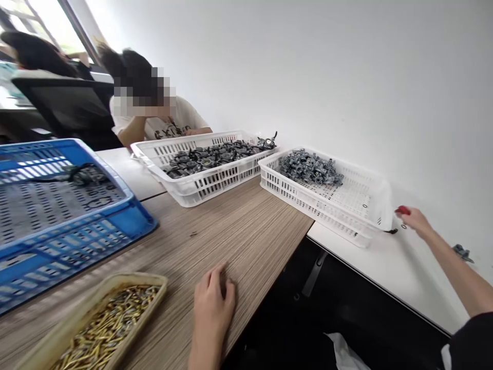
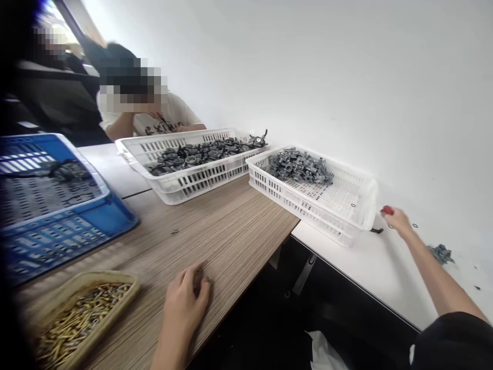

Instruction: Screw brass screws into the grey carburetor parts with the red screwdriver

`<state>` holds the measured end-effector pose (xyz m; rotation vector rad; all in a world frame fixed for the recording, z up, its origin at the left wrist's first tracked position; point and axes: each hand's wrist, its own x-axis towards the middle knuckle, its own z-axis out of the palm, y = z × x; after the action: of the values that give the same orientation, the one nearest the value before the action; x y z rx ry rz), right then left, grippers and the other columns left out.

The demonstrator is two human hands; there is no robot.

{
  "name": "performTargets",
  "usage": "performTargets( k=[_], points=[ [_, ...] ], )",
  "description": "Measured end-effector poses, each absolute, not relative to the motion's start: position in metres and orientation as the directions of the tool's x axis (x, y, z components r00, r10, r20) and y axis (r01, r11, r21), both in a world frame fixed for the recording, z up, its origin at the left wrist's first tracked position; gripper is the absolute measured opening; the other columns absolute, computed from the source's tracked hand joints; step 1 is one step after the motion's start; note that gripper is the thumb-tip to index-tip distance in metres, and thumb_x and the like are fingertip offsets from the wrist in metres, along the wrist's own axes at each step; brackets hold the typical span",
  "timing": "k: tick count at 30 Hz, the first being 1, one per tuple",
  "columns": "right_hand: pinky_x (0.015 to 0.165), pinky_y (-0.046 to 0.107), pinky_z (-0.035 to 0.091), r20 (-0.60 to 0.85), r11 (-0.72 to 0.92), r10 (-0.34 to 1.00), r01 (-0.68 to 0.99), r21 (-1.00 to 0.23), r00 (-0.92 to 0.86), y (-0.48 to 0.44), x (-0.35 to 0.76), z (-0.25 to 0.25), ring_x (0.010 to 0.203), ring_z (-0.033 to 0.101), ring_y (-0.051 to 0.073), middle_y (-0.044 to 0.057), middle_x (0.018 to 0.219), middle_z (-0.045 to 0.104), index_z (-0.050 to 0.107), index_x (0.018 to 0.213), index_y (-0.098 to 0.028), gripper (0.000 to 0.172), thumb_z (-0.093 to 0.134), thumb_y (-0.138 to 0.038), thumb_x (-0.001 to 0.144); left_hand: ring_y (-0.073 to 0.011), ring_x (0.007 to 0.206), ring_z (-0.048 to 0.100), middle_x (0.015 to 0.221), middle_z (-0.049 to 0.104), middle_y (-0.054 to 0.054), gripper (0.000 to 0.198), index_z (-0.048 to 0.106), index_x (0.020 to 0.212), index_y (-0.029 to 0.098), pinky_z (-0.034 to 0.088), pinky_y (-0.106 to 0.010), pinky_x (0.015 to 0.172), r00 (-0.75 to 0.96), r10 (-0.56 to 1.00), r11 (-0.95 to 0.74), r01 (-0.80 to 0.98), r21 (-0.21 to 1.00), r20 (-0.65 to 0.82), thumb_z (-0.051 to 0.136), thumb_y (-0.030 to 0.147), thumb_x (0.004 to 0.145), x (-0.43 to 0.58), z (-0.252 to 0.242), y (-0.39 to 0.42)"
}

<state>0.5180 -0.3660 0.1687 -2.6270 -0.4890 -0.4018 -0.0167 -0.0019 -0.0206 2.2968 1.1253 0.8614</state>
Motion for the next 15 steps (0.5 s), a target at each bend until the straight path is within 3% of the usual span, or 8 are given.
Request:
performTargets(
  k=[3, 7, 10, 12, 15],
  points=[
    [0.070, 0.044, 0.048, 0.443, -0.854, 0.202, 0.379, -0.356, 0.873, -0.338, 0.539, 0.232, 0.075, 0.064, 0.031, 0.012, 0.083, 0.073, 0.065, 0.079, -0.026, 0.015, 0.058, -0.038, 0.074, -0.0341, 0.113, 0.066, 0.126, 0.071, -0.017, 0.042, 0.066, 0.128, 0.017, 0.055, -0.054, 0.102, 0.459, 0.807, -0.584, 0.524, 0.621, 0.371, 0.047, 0.035, 0.095, -0.015, -0.023, -0.003],
    [0.073, 0.037, 0.045, 0.442, -0.802, 0.433, 0.559, -0.209, 0.786, -0.235, 0.548, 0.279, 0.076, 0.059, 0.024, 0.010, 0.084, 0.071, 0.064, 0.082, -0.024, 0.025, 0.058, -0.047, 0.088, -0.0331, 0.116, 0.065, 0.128, 0.070, -0.017, 0.040, 0.064, 0.130, 0.017, 0.054, -0.053, 0.105, 0.402, 0.824, -0.565, 0.515, 0.645, 0.400, 0.044, 0.030, 0.098, -0.011, -0.022, -0.009],
    [0.069, 0.033, 0.043, 0.371, -0.720, 0.576, 0.667, -0.191, 0.728, -0.128, 0.544, 0.271, 0.074, 0.060, 0.022, 0.010, 0.081, 0.072, 0.065, 0.082, -0.021, 0.037, 0.059, -0.055, 0.094, -0.0328, 0.116, 0.066, 0.126, 0.071, -0.016, 0.039, 0.065, 0.128, 0.017, 0.055, -0.053, 0.104, 0.386, 0.830, -0.555, 0.499, 0.666, 0.403, 0.045, 0.029, 0.097, -0.011, -0.021, -0.010],
    [0.069, 0.032, 0.044, 0.284, -0.697, 0.665, 0.711, -0.096, 0.691, -0.060, 0.542, 0.253, 0.076, 0.063, 0.023, 0.013, 0.085, 0.073, 0.068, 0.088, -0.019, 0.036, 0.058, -0.053, 0.097, -0.0321, 0.115, 0.068, 0.124, 0.073, -0.015, 0.038, 0.067, 0.126, 0.017, 0.057, -0.052, 0.102, 0.381, 0.829, -0.556, 0.479, 0.679, 0.410, 0.048, 0.029, 0.096, -0.012, -0.021, -0.009],
    [0.075, 0.032, 0.048, 0.252, -0.660, 0.712, 0.747, -0.079, 0.656, 0.023, 0.542, 0.220, 0.082, 0.066, 0.026, 0.015, 0.086, 0.074, 0.071, 0.091, -0.017, 0.032, 0.066, -0.049, 0.094, -0.0311, 0.113, 0.070, 0.120, 0.075, -0.014, 0.037, 0.069, 0.124, 0.018, 0.059, -0.051, 0.100, 0.361, 0.830, -0.554, 0.448, 0.701, 0.425, 0.050, 0.028, 0.094, -0.014, -0.022, -0.010]
  ],
)
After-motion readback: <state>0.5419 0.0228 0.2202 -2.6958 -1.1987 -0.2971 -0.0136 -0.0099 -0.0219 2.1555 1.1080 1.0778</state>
